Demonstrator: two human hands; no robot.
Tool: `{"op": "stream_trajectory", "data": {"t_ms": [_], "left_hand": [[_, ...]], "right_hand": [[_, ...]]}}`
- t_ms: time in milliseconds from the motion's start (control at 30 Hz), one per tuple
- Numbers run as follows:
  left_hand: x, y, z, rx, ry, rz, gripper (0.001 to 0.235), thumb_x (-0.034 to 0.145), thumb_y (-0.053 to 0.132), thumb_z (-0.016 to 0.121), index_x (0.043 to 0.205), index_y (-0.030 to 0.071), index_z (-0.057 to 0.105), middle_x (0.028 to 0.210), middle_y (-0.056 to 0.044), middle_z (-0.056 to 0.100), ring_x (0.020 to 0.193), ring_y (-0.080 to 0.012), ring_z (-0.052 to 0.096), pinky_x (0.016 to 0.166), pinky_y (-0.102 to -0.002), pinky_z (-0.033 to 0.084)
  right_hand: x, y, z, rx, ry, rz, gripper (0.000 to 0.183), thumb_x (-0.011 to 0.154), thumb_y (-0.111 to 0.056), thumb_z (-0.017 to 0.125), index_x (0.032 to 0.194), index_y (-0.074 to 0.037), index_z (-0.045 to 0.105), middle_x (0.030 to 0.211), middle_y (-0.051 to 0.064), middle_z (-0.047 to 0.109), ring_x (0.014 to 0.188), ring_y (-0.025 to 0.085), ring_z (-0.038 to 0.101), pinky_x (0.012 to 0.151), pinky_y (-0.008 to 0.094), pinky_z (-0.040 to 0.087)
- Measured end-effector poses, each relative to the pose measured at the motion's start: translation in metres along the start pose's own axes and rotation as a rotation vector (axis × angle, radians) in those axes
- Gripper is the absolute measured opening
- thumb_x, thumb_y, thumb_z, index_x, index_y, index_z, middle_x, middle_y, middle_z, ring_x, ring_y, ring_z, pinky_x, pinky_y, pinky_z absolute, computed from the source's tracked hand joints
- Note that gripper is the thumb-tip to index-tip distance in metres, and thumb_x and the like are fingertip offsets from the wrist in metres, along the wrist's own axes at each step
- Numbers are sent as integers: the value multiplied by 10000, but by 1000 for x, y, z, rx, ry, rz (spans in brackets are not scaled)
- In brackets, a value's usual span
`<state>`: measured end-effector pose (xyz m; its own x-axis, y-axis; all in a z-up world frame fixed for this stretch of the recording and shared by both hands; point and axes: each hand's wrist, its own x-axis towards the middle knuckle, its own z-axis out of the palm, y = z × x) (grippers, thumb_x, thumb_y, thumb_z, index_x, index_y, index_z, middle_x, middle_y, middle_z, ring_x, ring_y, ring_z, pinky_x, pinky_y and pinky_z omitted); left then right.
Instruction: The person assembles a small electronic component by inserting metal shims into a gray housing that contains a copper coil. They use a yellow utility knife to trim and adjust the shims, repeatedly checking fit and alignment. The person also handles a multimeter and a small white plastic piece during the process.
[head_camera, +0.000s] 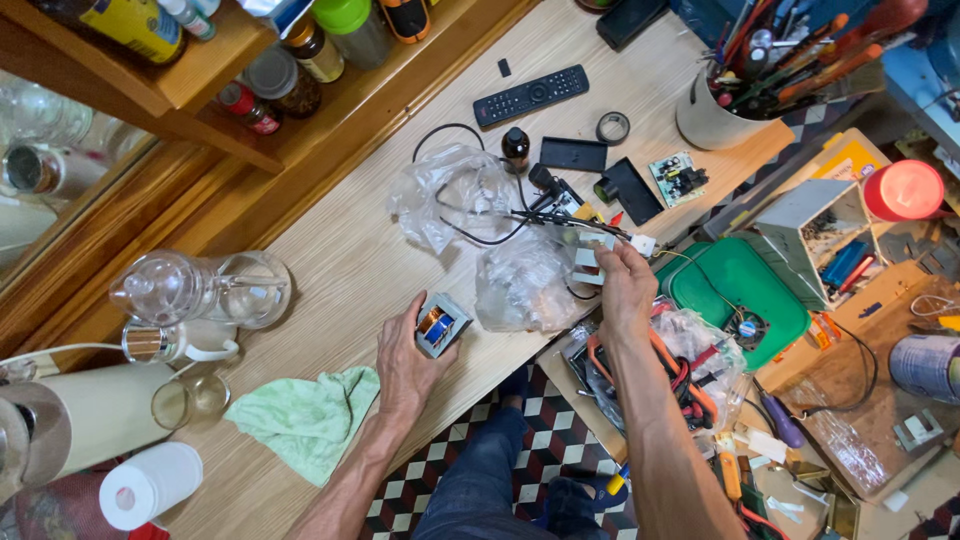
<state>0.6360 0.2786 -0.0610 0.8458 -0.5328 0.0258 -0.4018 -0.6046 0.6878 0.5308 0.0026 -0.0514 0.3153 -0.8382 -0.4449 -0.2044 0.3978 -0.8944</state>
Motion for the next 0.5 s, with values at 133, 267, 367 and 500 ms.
{"op": "stream_trajectory", "data": {"t_ms": [133, 267, 367, 500], "left_hand": [[-20, -7, -3, -11, -42, -97, 887, 652, 241, 891, 1443, 78, 522, 1048, -149, 663, 1032, -314, 610, 941, -450, 486], [-35, -5, -3, -21, -17, -127, 868, 665, 243, 897, 1430, 65, 526, 1078, -151, 659, 1039, -317, 604, 950, -455, 474], [-40, 2, -6, -45, 0, -125, 860, 675, 259, 898, 1426, 65, 526, 1072, -144, 659, 1038, -309, 600, 948, -454, 474], [-45, 11, -12, -82, -7, -106, 870, 678, 265, 889, 1437, 66, 515, 1076, -139, 656, 1035, -298, 597, 938, -450, 480]], "right_hand": [[-10, -25, 13, -54, -105, 51, 147, 943, -123, 627, 985, -6, 706, 884, 58, 719, 778, 158, 670, 689, 326, 541], [-64, -59, 24, -14, -312, -74, 139, 961, -124, 689, 992, 8, 720, 908, 40, 716, 793, 126, 669, 753, 260, 551], [-97, -110, 22, 43, -463, -87, 137, 946, -129, 695, 999, -6, 723, 903, 39, 724, 779, 122, 677, 740, 283, 588], [-143, -168, 16, 9, -496, -120, 141, 970, -131, 713, 992, 7, 702, 892, 39, 695, 764, 126, 670, 730, 297, 588]]}}
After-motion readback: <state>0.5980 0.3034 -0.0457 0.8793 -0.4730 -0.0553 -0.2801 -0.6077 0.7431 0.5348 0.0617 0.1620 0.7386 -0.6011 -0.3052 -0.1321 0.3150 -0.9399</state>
